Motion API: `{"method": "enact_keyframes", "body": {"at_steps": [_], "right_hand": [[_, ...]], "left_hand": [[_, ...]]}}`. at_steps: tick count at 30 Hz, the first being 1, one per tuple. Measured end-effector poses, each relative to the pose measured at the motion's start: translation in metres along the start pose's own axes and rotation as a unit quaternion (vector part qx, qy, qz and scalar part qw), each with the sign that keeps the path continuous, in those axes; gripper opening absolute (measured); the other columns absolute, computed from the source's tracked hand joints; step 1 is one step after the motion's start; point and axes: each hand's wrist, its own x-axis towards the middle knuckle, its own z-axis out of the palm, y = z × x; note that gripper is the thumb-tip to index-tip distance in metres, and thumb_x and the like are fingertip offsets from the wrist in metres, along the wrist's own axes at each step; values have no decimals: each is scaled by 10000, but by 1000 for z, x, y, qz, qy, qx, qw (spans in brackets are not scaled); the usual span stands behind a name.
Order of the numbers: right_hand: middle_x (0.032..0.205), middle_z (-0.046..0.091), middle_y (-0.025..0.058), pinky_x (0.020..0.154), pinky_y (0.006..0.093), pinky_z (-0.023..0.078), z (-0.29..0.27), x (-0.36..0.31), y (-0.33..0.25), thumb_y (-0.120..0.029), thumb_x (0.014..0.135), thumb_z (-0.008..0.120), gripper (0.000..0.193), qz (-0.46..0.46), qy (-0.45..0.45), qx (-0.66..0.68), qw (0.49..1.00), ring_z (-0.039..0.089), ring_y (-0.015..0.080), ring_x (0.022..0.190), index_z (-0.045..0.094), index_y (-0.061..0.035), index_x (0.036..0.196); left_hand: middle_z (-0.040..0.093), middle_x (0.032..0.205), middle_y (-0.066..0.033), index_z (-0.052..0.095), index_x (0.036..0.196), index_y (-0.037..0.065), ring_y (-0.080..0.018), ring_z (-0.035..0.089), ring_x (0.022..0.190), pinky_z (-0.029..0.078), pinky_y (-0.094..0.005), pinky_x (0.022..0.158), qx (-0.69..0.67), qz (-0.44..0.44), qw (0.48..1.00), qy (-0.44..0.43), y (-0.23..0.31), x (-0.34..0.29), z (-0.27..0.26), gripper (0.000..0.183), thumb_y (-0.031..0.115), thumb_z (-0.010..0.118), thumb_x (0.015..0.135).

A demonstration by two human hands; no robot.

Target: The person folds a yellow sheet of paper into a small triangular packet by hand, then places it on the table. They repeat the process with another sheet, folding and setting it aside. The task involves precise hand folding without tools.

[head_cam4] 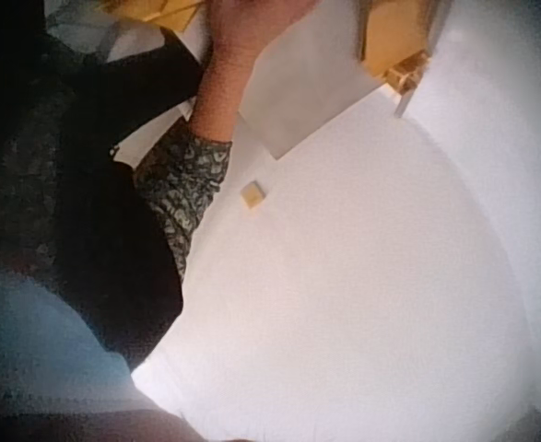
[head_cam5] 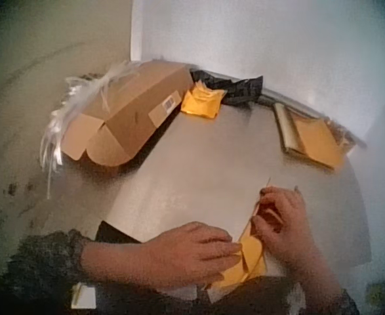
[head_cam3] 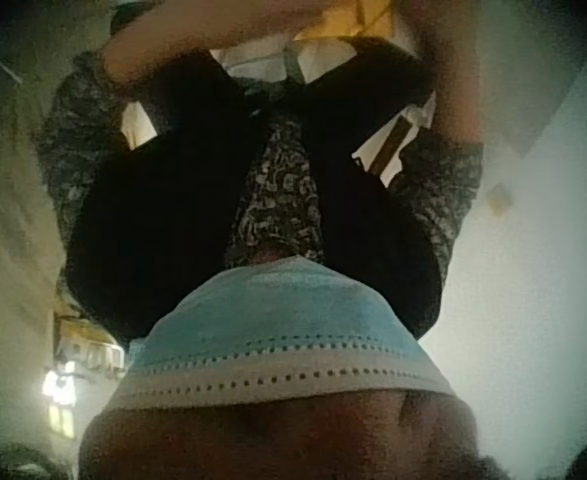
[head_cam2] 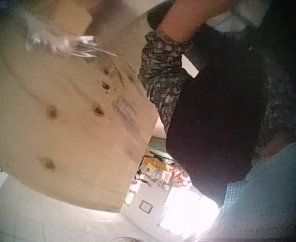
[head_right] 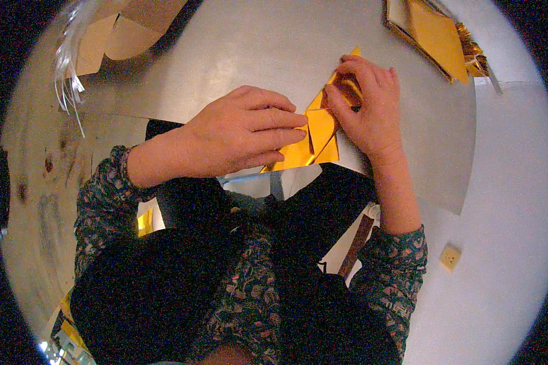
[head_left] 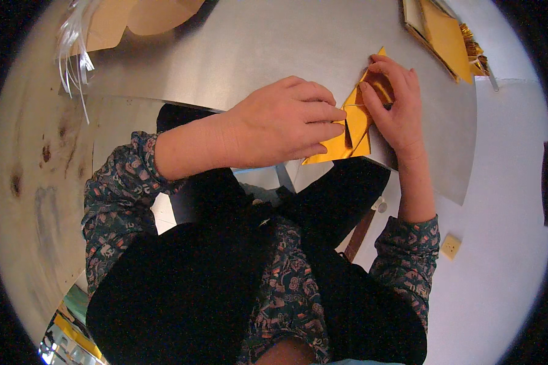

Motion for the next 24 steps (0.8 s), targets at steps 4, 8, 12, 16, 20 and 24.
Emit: {"method": "enact_keyframes", "body": {"at_steps": [4,8,12,16,20,24], "right_hand": [[1269,673,52,1155,601,288,-1,0,-3,-290,873,738,300,4,2,-2,1000,593,305,1214,645,-149,1121],[1264,676,50,1153,603,292,-1,0,-5,-292,871,741,295,4,7,4,1000,594,306,1219,651,-149,1113],[1266,675,55,1154,601,292,-1,0,-6,-293,867,745,302,9,6,-4,1000,591,312,1224,654,-146,1115],[1281,680,73,1151,535,320,-1,0,-7,-212,878,737,288,4,5,-17,1000,613,305,1199,654,-111,1134],[1284,684,82,1120,464,365,-2,1,-7,-166,884,731,274,1,6,-9,1000,625,306,1174,655,-92,1136],[1276,685,85,1093,442,386,-1,0,-6,-160,882,734,275,-14,14,-15,1000,620,304,1163,653,-86,1135]], "left_hand": [[654,1309,-40,680,1228,101,-262,592,1205,490,-417,1012,-3,-14,1000,1,3,-2,0,435,270,763,836],[655,1311,-38,683,1219,100,-259,592,1208,488,-414,1017,-5,-19,1000,4,5,-5,-1,421,280,763,846],[655,1313,-36,685,1214,103,-250,594,1209,486,-411,1019,2,-23,1000,10,6,-5,0,415,290,760,851],[654,1319,-31,681,1223,110,-243,595,1212,485,-407,1021,7,-20,1000,11,6,-6,0,425,294,761,849],[650,1328,-28,674,1237,114,-246,593,1218,481,-410,1025,10,-17,1000,11,5,-6,0,439,287,763,843],[643,1340,-31,668,1247,111,-249,590,1225,479,-415,1025,16,-14,1000,-1,5,-7,0,453,280,765,838]]}}
